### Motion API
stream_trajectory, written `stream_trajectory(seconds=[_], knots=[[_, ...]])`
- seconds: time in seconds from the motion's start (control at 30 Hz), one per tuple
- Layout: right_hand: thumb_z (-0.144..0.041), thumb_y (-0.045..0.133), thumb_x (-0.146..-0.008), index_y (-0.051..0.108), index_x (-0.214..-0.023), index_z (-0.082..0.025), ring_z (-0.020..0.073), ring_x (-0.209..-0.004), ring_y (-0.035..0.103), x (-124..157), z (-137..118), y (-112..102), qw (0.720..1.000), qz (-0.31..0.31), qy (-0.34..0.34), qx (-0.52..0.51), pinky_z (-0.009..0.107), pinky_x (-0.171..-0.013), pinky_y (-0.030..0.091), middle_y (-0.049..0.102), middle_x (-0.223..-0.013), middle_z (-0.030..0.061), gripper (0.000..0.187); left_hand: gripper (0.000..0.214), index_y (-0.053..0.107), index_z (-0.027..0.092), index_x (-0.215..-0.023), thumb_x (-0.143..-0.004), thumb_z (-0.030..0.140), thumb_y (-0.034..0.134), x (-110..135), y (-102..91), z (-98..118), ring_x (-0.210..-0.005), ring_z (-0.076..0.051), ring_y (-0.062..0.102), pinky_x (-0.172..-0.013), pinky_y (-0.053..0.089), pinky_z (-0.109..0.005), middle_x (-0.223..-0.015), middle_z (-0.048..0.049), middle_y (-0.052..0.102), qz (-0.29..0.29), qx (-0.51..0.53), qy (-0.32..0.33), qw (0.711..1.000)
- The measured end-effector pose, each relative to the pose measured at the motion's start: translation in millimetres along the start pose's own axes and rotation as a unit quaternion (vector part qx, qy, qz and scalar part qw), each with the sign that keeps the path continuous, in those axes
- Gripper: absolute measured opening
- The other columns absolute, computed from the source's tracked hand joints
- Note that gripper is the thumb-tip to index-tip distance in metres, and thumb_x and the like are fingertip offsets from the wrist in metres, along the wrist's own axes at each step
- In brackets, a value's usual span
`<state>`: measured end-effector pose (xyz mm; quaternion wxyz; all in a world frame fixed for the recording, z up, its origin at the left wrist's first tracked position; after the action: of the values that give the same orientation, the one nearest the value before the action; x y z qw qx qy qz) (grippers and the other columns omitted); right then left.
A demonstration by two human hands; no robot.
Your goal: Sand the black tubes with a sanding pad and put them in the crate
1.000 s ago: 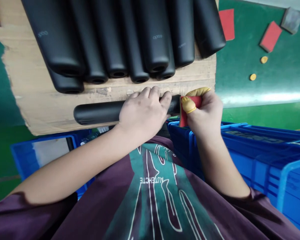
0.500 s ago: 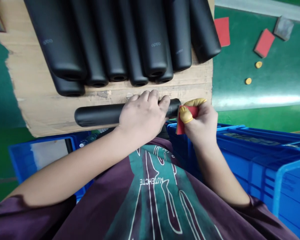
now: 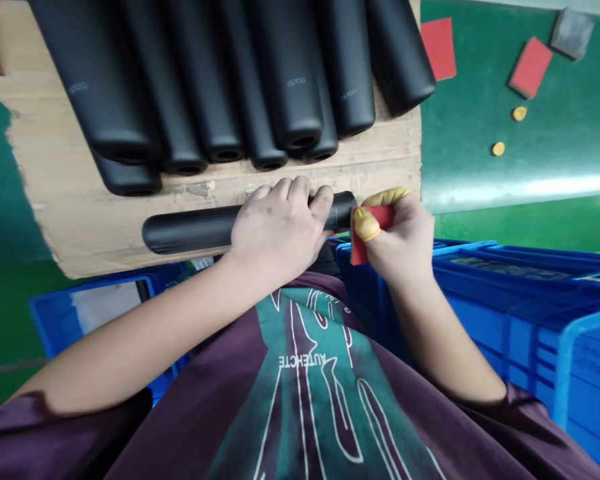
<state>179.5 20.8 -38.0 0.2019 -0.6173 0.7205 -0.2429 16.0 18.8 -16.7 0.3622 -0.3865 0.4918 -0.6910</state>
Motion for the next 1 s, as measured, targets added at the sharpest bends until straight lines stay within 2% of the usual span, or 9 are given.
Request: stream_trajectory(seconds=[0.13, 0.27, 0.47, 0.63, 0.83, 1.0], knots=[[-0.035, 0.065, -0.074, 0.054, -0.075, -0.024, 0.0191, -0.068, 0.060, -5.6, -0.8, 3.2, 0.999, -0.001, -0.007, -0.040, 0.035, -0.063, 0.053, 0.064, -0.073, 0.0022, 0.016, 0.050, 0.050, 0.022, -0.140, -0.094, 0.041, 0.055, -0.8, -0.3, -0.5, -0.115, -0.032, 0.057, -0.093, 0.043, -0.043, -0.122, -0.0147, 0.062, -0.003, 0.017, -0.010, 1.000], [-0.036, 0.067, -0.073, 0.056, -0.076, -0.023, 0.0180, -0.062, 0.059, 3.0, 1.8, -0.6, 0.999, -0.005, 0.026, -0.028, 0.034, -0.058, 0.051, 0.063, -0.069, 0.0010, 0.017, 0.049, 0.050, 0.021, -0.139, -0.094, 0.040, 0.054, -0.5, -0.7, -0.1, -0.113, -0.032, 0.058, -0.092, 0.044, -0.042, -0.121, -0.0144, 0.062, -0.004, 0.007, -0.003, 1.000], [-0.038, 0.066, -0.076, 0.053, -0.074, -0.024, 0.0171, -0.063, 0.058, -2.3, -0.7, 1.1, 0.999, -0.007, -0.021, -0.036, 0.033, -0.060, 0.051, 0.061, -0.068, 0.0005, 0.019, 0.050, 0.049, 0.022, -0.140, -0.095, 0.043, 0.053, -0.8, -1.4, -0.2, -0.114, -0.031, 0.058, -0.093, 0.044, -0.041, -0.120, -0.0139, 0.062, -0.005, -0.010, -0.007, 1.000], [-0.039, 0.069, -0.074, 0.057, -0.075, -0.022, 0.0160, -0.059, 0.058, 3.8, 4.5, 0.7, 0.999, 0.003, 0.015, -0.051, 0.032, -0.055, 0.051, 0.063, -0.068, 0.0000, 0.021, 0.048, 0.051, 0.023, -0.138, -0.094, 0.042, 0.055, -1.6, -1.8, -0.3, -0.111, -0.030, 0.059, -0.091, 0.045, -0.040, -0.118, -0.0128, 0.063, -0.008, -0.010, -0.004, 1.000], [-0.043, 0.072, -0.076, 0.055, -0.074, -0.023, 0.0178, -0.062, 0.060, -2.9, 5.1, 2.8, 0.998, 0.013, -0.029, -0.061, 0.035, -0.058, 0.053, 0.063, -0.068, 0.0008, 0.026, 0.050, 0.049, 0.020, -0.139, -0.094, 0.042, 0.054, -1.8, -0.3, -0.8, -0.113, -0.032, 0.058, -0.092, 0.044, -0.042, -0.119, -0.0146, 0.062, -0.003, -0.001, -0.006, 1.000], [-0.040, 0.071, -0.077, 0.056, -0.078, -0.022, 0.0172, -0.059, 0.059, 6.5, 7.4, 2.5, 0.998, 0.020, -0.012, -0.054, 0.034, -0.055, 0.052, 0.063, -0.069, 0.0009, 0.023, 0.048, 0.050, 0.022, -0.139, -0.095, 0.041, 0.053, -1.7, -0.9, -0.7, -0.112, -0.032, 0.058, -0.091, 0.044, -0.042, -0.120, -0.0142, 0.062, -0.008, 0.001, -0.004, 1.000]])
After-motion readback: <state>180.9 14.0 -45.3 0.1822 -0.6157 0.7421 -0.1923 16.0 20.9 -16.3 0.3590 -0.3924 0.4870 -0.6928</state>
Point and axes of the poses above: each hand's wrist, its own x-axis away from the middle knuckle, its own y-axis out of the palm, z = x × y, the point moved 3 cm from there along -x, towards the middle knuckle
